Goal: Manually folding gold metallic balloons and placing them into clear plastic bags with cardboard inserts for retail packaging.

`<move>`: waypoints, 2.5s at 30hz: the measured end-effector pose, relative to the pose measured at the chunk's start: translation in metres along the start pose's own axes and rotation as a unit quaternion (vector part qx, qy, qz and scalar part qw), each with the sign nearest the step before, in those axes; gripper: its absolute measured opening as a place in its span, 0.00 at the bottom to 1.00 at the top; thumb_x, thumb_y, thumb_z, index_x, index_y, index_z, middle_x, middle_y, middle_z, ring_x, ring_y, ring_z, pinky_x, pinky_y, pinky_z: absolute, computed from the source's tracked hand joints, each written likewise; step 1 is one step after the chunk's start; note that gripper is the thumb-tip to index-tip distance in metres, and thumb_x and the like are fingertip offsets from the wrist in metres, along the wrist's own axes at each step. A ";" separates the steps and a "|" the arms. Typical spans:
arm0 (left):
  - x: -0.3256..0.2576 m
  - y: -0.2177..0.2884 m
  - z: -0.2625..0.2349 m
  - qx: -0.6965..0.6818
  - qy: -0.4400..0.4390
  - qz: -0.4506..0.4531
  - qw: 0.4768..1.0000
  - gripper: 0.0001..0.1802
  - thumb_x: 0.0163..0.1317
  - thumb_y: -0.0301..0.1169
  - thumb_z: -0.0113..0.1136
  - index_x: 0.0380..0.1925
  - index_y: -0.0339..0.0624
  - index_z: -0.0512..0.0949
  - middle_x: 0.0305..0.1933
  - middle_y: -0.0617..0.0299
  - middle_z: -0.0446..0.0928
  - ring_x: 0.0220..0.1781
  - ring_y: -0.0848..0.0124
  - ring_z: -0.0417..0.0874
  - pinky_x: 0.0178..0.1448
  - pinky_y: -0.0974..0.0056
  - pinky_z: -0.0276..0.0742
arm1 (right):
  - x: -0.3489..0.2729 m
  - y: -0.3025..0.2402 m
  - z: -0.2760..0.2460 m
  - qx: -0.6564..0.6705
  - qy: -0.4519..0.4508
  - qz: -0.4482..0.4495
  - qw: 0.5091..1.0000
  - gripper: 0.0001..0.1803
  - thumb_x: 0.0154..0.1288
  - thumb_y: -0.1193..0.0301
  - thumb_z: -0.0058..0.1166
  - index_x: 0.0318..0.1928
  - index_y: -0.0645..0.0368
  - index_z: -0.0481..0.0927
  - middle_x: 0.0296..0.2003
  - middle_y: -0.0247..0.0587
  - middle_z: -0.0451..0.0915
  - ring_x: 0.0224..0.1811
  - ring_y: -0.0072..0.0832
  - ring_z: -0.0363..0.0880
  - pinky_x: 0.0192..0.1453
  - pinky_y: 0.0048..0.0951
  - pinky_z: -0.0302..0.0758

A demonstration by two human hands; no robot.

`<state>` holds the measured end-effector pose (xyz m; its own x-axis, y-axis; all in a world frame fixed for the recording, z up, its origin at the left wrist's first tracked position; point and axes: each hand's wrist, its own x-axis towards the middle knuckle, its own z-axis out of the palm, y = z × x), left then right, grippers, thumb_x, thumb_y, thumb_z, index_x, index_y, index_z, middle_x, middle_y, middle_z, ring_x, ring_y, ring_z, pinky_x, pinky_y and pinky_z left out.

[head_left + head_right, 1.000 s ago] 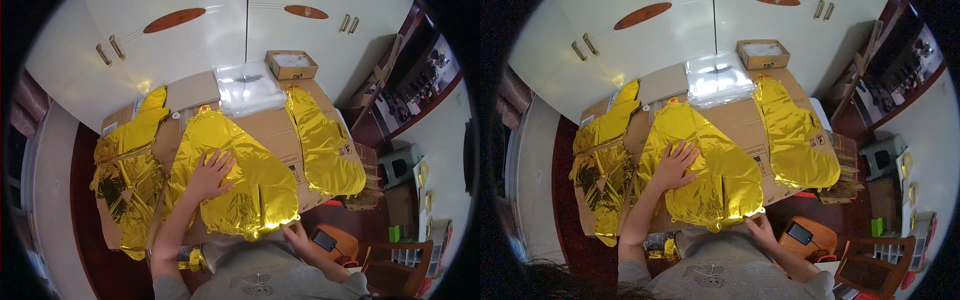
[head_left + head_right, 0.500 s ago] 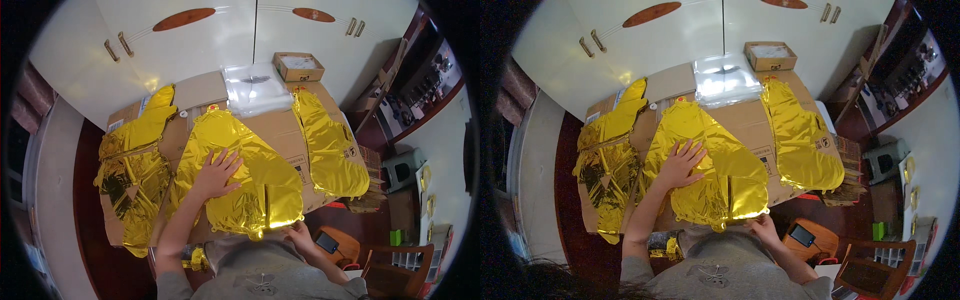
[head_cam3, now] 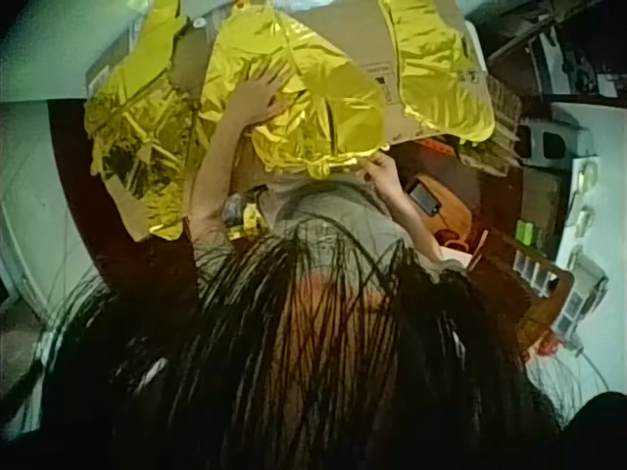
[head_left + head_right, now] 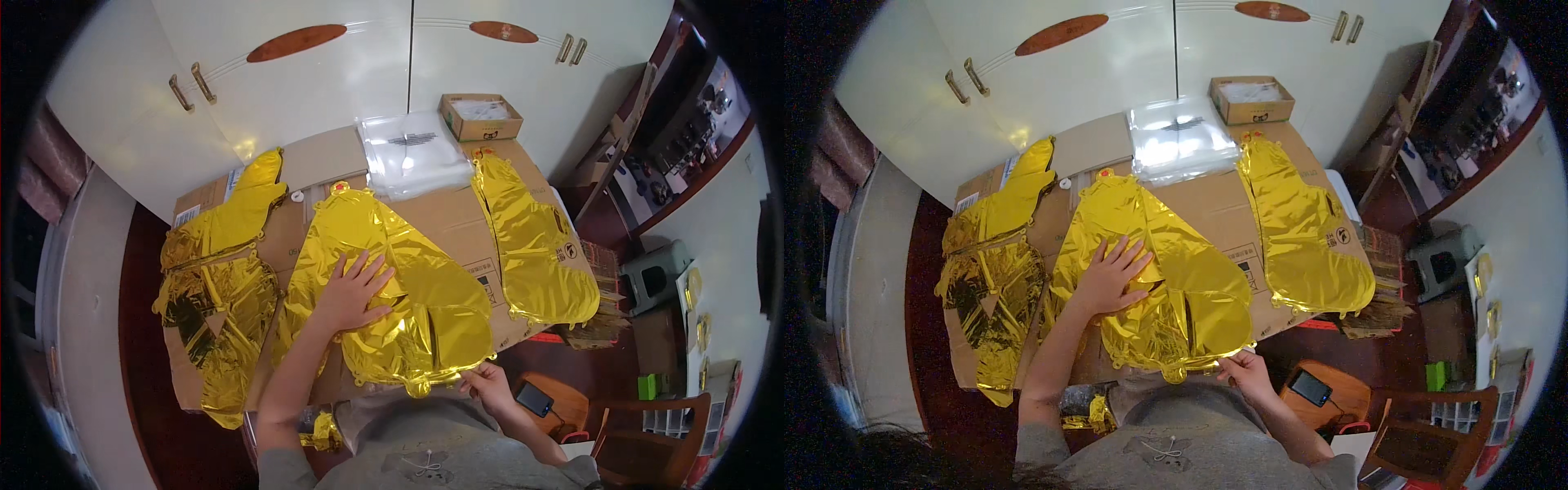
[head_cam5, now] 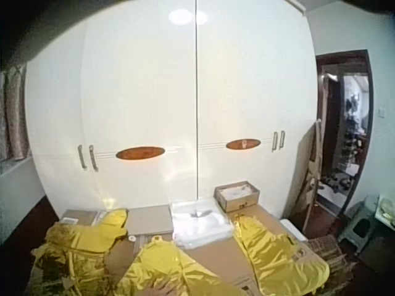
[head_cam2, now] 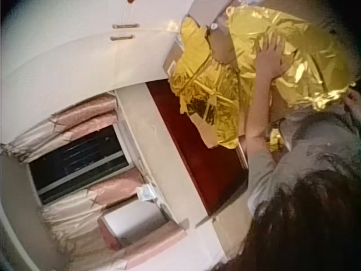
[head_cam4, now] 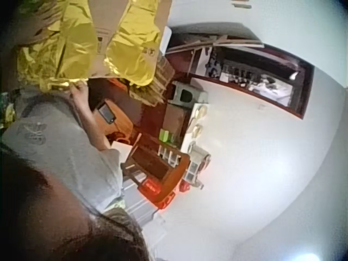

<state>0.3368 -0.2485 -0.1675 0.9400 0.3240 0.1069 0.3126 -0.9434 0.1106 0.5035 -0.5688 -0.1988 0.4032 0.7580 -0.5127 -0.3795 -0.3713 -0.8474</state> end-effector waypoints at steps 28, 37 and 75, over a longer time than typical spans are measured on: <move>0.001 -0.001 -0.002 -0.008 0.014 0.021 1.000 0.39 0.65 0.59 0.49 0.71 0.49 0.62 0.74 0.63 0.63 0.77 0.59 0.58 0.79 0.44 0.44 | 0.010 -0.056 0.099 -0.405 -0.088 -0.486 0.769 0.14 0.49 0.74 0.65 0.39 0.54 0.79 0.35 0.36 0.78 0.41 0.36 0.77 0.49 0.36 0.71; 0.000 0.000 -0.007 -0.004 0.012 0.036 0.999 0.56 0.50 0.74 0.52 0.71 0.47 0.61 0.74 0.61 0.62 0.77 0.59 0.57 0.78 0.43 0.44 | 0.027 -0.035 0.112 -0.482 -0.129 -0.520 0.693 0.12 0.54 0.69 0.60 0.40 0.52 0.79 0.33 0.34 0.75 0.41 0.31 0.76 0.60 0.37 0.68; -0.002 -0.002 -0.002 0.001 0.035 0.044 0.998 0.50 0.55 0.70 0.52 0.68 0.44 0.64 0.73 0.58 0.64 0.76 0.56 0.58 0.77 0.40 0.48 | 0.147 -0.123 0.077 -0.562 -0.101 -0.466 0.676 0.24 0.62 0.58 0.61 0.58 0.49 0.79 0.58 0.33 0.79 0.69 0.39 0.67 0.68 0.44 0.61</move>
<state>0.3337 -0.2475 -0.1657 0.9523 0.2431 0.1843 0.2287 -0.9688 0.0961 0.5455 -0.3707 -0.1596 -0.1333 0.9593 0.2491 0.8787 0.2306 -0.4180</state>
